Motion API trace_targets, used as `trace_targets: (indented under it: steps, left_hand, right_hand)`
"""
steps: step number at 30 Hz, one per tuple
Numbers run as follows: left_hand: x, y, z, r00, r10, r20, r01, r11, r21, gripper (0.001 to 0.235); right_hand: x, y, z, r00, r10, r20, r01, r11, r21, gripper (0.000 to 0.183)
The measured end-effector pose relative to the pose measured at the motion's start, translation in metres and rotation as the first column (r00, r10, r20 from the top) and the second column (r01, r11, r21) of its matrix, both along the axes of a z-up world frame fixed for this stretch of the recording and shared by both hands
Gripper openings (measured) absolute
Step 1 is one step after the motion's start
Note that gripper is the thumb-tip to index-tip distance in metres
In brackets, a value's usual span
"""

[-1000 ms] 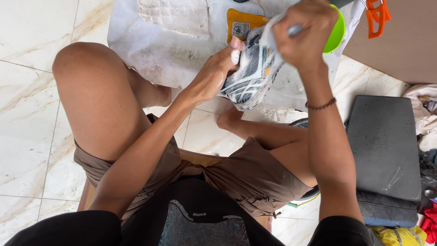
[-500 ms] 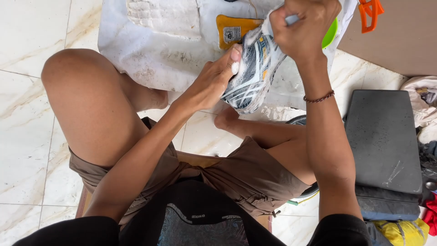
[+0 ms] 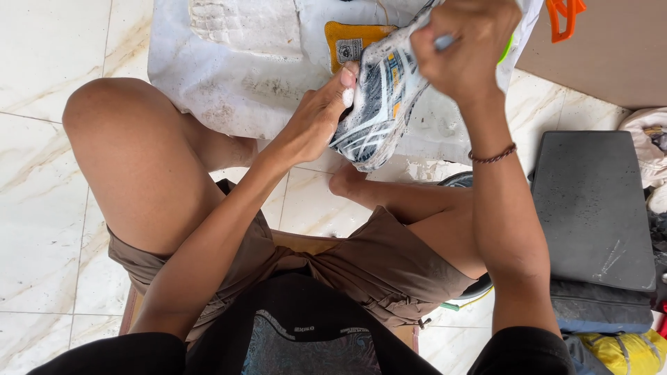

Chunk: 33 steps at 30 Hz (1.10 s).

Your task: The person sits on the floor and cleans a blue and yellow sneaker. They pour water from a green cup onto the shoe, then scrub it with a brush, focusing on the upper and sole areas.

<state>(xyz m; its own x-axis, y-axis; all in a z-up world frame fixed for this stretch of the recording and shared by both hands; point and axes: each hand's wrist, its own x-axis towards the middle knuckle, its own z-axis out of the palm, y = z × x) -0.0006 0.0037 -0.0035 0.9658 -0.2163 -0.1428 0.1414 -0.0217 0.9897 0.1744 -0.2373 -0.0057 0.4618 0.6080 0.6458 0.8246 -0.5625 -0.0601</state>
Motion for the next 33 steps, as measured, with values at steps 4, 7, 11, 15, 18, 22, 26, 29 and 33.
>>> trace_targets:
  steps: [4, 7, 11, 15, 18, 22, 26, 29, 33]
  left_hand:
    - [0.005, 0.006, -0.012, 0.998, 0.045, -0.05, -0.045, 0.999, 0.003, 0.089]
    - [0.005, 0.007, -0.007, 0.992, 0.08, -0.103, -0.08, 0.997, 0.005, 0.1]
    - [0.004, 0.004, 0.0, 0.988, 0.072, -0.135, -0.075, 0.997, -0.015, 0.081]
    - [0.004, 0.003, -0.005, 0.996, 0.049, -0.078, -0.048, 0.999, 0.007, 0.062]
    - [0.003, 0.003, 0.0, 0.99, 0.06, -0.124, -0.058, 0.998, 0.024, 0.083]
    - [-0.003, 0.001, -0.001, 0.994, 0.092, -0.066, -0.089, 0.995, 0.05, 0.084]
    - [0.01, -0.004, -0.025, 0.971, 0.105, -0.215, -0.109, 0.994, -0.004, 0.098]
    - [0.012, -0.006, -0.048, 0.992, 0.073, -0.103, -0.062, 0.993, 0.105, 0.099]
    - [0.007, -0.005, -0.032, 0.998, 0.062, 0.016, -0.062, 0.998, 0.027, 0.054]
  right_hand:
    - [-0.075, 0.04, 0.017, 0.915, 0.389, -0.103, -0.386, 0.921, 0.048, 0.037]
    - [-0.103, 0.05, 0.021, 0.807, 0.553, -0.207, -0.551, 0.831, 0.07, 0.033]
    - [-0.04, 0.014, 0.024, 0.876, 0.411, -0.252, -0.414, 0.909, 0.043, 0.032]
    - [-0.02, -0.006, 0.023, 0.932, 0.306, -0.194, -0.301, 0.952, 0.055, 0.027]
    - [-0.066, 0.022, 0.027, 0.825, 0.499, -0.265, -0.498, 0.864, 0.076, 0.035]
    - [-0.087, 0.029, 0.034, 0.694, 0.555, -0.459, -0.583, 0.807, 0.095, 0.039]
    - [-0.025, -0.011, 0.018, 0.865, 0.405, -0.295, -0.418, 0.908, 0.022, 0.033]
    - [-0.031, -0.007, 0.03, 0.923, 0.329, -0.197, -0.347, 0.936, -0.063, 0.029]
    - [-0.093, 0.032, 0.04, 0.843, 0.47, -0.262, -0.502, 0.862, -0.068, 0.033]
